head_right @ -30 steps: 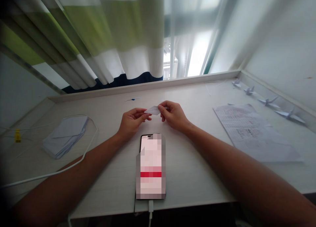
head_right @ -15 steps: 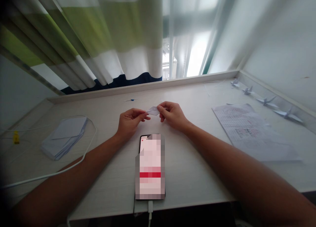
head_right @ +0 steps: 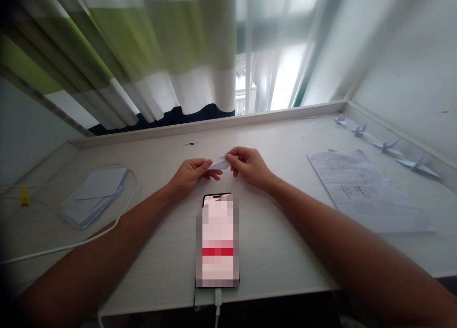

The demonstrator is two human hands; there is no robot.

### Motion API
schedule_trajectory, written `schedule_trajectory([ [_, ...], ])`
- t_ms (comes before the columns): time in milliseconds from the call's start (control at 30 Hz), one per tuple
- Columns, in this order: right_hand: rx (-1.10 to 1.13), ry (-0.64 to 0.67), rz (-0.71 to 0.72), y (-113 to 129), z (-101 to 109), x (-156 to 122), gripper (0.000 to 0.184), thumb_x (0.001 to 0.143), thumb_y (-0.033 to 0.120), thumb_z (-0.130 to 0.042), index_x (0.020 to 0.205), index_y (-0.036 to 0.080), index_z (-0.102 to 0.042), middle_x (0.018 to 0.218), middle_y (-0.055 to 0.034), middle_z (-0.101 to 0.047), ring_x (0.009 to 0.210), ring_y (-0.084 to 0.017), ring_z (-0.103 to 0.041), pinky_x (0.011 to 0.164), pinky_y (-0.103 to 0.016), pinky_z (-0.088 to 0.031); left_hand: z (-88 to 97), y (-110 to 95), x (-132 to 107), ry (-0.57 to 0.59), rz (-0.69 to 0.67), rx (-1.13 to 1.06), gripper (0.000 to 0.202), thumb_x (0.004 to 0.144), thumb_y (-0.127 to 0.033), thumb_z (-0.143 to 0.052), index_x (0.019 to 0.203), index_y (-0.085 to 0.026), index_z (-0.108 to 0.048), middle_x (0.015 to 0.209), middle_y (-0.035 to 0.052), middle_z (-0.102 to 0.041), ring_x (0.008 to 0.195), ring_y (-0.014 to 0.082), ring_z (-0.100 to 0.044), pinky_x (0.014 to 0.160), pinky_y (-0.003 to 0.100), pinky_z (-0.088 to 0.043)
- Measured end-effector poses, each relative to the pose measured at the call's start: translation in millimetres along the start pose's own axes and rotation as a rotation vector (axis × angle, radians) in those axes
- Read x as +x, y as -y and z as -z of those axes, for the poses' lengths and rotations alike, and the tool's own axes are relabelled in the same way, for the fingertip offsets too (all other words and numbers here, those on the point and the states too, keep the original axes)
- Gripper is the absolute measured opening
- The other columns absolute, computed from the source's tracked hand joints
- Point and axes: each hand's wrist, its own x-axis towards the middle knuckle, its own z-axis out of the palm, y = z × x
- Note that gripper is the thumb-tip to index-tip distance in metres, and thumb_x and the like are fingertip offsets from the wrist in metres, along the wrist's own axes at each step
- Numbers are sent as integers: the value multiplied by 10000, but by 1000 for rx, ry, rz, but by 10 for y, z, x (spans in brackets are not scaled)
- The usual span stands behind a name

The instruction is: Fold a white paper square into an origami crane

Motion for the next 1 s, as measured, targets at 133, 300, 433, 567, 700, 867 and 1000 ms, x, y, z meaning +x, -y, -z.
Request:
schedule_trajectory([
  [133,-77,6,23,41,15,-13,376,879,536,-715,887,161,-707,650,-9,-636,546,-130,-557,535,-284,-450,27,-5,-5,45,12,32,523,865,-637,-697,962,-129,-779,943,161,-817,846,267,-778,715,350,-517],
  [300,-157,-8,11,89,24,-24,324,899,475,-685,866,153,-710,601,5,-601,515,-123,-521,507,-280,-411,31,-14,-32,86,-31,125,422,853,-558,-752,946,-149,-794,886,133,-819,817,235,-763,746,339,-521],
  [433,-178,-26,9,94,6,-28,289,904,435,-672,858,152,-701,575,14,-584,500,-119,-504,504,-277,-393,32,-16,-32,72,-52,199,387,836,-546,-769,870,-160,-788,847,112,-816,748,187,-702,743,318,-510],
  [567,-181,-27,6,88,-1,-35,298,905,446,-667,855,153,-693,564,14,-586,499,-122,-511,512,-278,-402,26,-9,-29,64,-50,210,382,837,-539,-768,865,-158,-771,827,105,-811,718,167,-662,738,305,-504],
  [700,-194,-14,15,77,19,-30,298,900,442,-675,860,148,-708,623,-10,-632,534,-131,-548,538,-282,-433,12,5,-38,78,-54,215,373,861,-530,-744,883,-158,-745,848,104,-810,769,185,-704,770,314,-524],
  [867,-187,28,9,45,26,0,331,851,483,-733,873,155,-766,814,-70,-743,686,-175,-646,624,-296,-501,-14,13,-57,116,-58,166,337,867,-500,-744,912,-166,-735,842,88,-801,801,205,-747,845,356,-562],
  [1000,-205,57,-76,39,20,6,369,810,511,-764,824,144,-803,764,-77,-756,659,-174,-628,589,-287,-477,-36,4,-73,119,-57,185,328,855,-492,-755,899,-168,-747,818,82,-792,801,212,-747,838,360,-574],
])
